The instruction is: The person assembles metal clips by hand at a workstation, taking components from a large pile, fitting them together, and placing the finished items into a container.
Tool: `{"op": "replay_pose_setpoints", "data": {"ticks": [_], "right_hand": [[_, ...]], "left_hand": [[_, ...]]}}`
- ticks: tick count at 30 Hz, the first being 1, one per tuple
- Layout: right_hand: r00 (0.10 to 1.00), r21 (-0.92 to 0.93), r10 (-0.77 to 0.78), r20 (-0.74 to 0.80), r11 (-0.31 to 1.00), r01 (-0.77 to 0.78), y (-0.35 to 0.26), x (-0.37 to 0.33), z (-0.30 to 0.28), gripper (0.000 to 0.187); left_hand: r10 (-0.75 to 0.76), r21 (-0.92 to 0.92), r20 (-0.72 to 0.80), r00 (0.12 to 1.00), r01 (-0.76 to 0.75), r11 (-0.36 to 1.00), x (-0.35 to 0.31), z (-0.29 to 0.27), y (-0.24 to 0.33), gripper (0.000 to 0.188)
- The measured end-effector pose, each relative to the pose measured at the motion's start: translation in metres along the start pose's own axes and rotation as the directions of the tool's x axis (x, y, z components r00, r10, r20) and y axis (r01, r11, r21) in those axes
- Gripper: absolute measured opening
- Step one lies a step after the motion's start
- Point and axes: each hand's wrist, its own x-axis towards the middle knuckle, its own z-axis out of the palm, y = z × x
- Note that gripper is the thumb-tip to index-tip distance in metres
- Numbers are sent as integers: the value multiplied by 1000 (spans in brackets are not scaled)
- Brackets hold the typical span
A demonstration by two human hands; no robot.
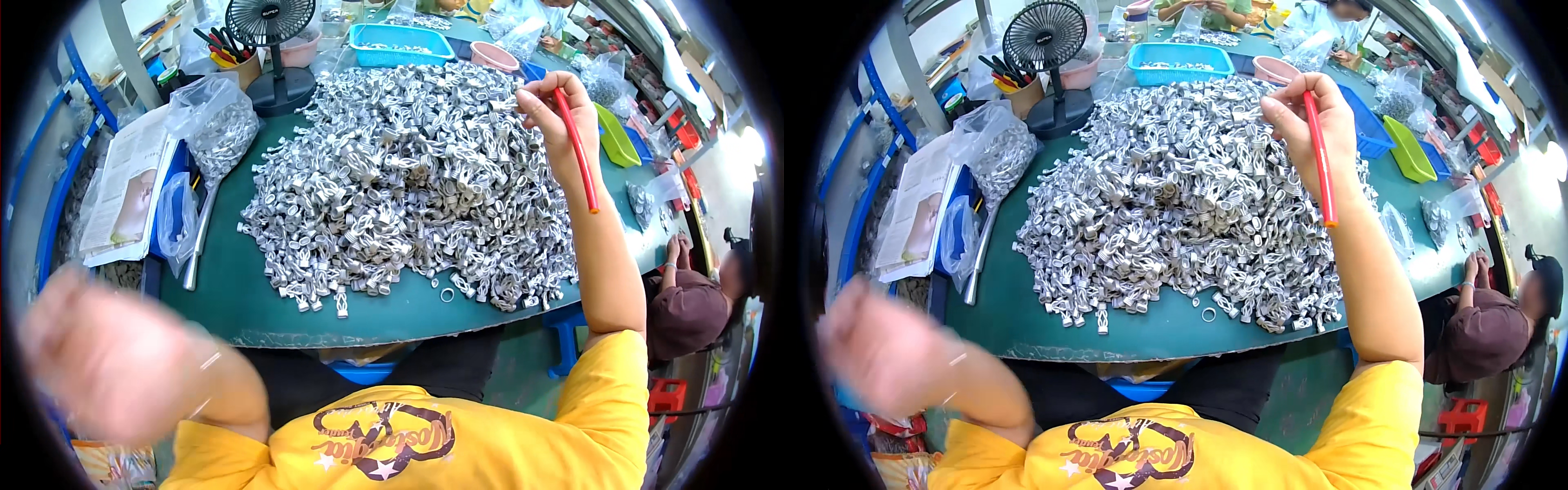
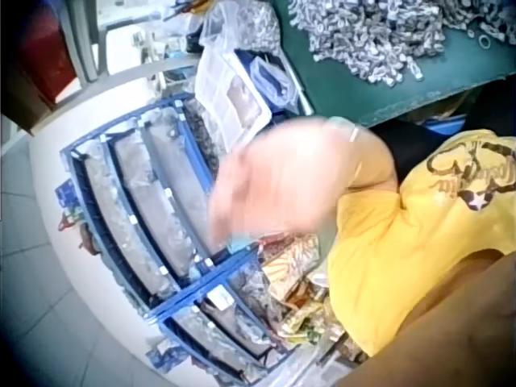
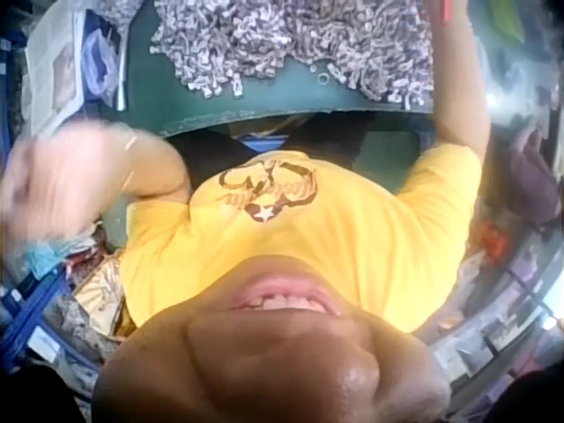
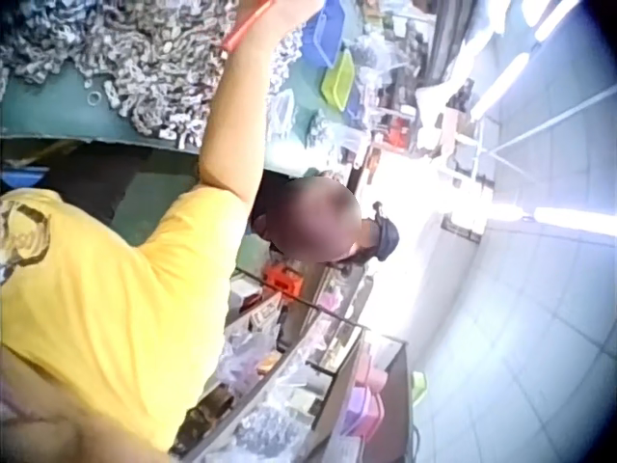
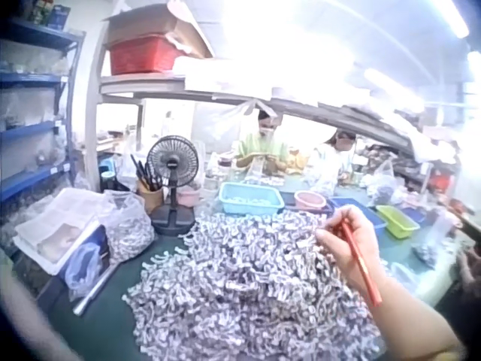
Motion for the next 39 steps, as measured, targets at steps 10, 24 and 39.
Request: {"op": "replay_pose_setpoints", "data": {"ticks": [10, 24, 39], "right_hand": [[912, 83, 323, 254, 932, -353, -17, 20, 28, 25], [956, 211, 288, -63, 940, -269, 49, 130, 57, 20], [956, 198, -174, -235, 954, 223, -75, 36, -6, 16]], "left_hand": [[-510, 604, 726, 461, -74, 793, -170, 26, -63, 56], [-547, 599, 724, 421, 13, 801, -168, 20, -64, 58], [-510, 562, 728, 458, 26, 826, -170, 21, -67, 59]]}}
